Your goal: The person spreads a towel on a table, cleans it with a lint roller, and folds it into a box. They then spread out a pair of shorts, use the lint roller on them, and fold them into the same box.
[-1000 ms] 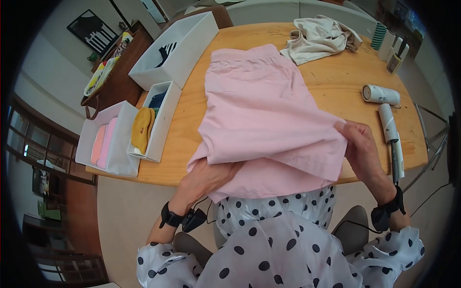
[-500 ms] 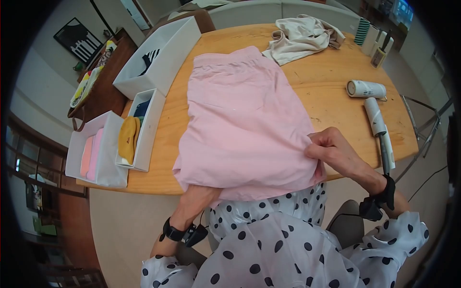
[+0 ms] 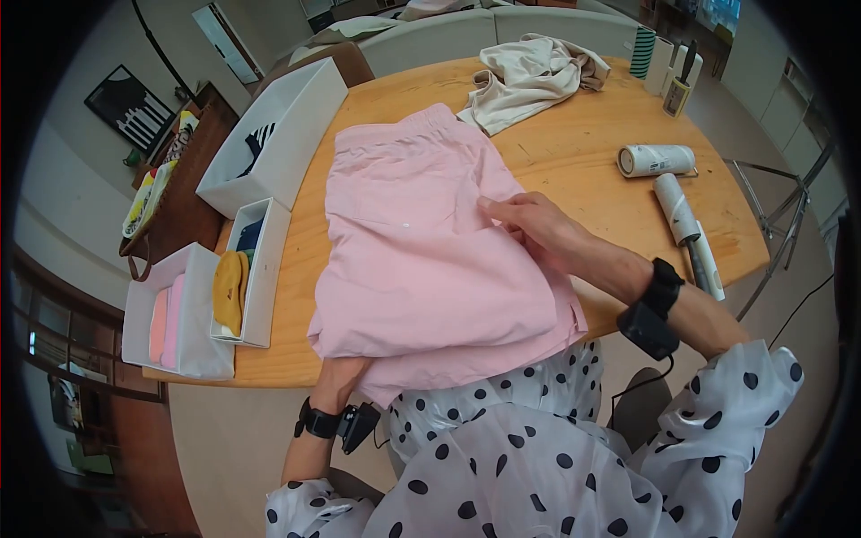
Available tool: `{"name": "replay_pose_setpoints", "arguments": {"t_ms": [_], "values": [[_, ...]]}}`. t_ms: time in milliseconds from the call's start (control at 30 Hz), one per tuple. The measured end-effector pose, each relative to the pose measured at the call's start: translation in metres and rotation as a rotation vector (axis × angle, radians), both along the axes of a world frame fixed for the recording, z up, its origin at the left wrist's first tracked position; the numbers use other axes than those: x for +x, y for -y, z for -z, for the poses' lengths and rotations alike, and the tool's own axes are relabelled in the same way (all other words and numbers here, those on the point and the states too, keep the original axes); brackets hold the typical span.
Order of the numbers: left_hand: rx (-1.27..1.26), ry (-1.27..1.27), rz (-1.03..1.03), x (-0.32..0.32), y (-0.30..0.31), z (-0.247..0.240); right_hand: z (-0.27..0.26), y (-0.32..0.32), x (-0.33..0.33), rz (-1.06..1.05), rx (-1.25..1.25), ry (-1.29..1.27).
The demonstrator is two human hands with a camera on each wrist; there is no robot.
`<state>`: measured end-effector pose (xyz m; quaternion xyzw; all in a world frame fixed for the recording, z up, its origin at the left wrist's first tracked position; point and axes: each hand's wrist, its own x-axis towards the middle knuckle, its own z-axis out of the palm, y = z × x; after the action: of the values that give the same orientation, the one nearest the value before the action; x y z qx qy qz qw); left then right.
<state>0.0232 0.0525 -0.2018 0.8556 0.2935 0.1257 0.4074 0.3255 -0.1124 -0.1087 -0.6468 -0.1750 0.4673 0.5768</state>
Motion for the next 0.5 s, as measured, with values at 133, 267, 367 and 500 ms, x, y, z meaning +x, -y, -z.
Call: {"name": "replay_pose_setpoints", "arguments": {"t_ms": [133, 267, 367, 500], "values": [[-0.001, -0.069, 0.007, 0.001, -0.005, -0.005, 0.006, -0.018, 0.001, 0.058, 0.02, 0.099], [-0.167, 0.067, -0.095, 0.001, -0.005, -0.001, 0.023, -0.02, 0.031, 0.097, 0.163, 0.408], [-0.078, 0.07, -0.053, 0.001, -0.002, 0.005, 0.037, -0.014, 0.038, 0.09, 0.18, 0.674], [-0.075, 0.065, -0.015, 0.005, -0.005, 0.005, 0.042, -0.007, 0.044, 0.058, 0.062, 0.962]]}}
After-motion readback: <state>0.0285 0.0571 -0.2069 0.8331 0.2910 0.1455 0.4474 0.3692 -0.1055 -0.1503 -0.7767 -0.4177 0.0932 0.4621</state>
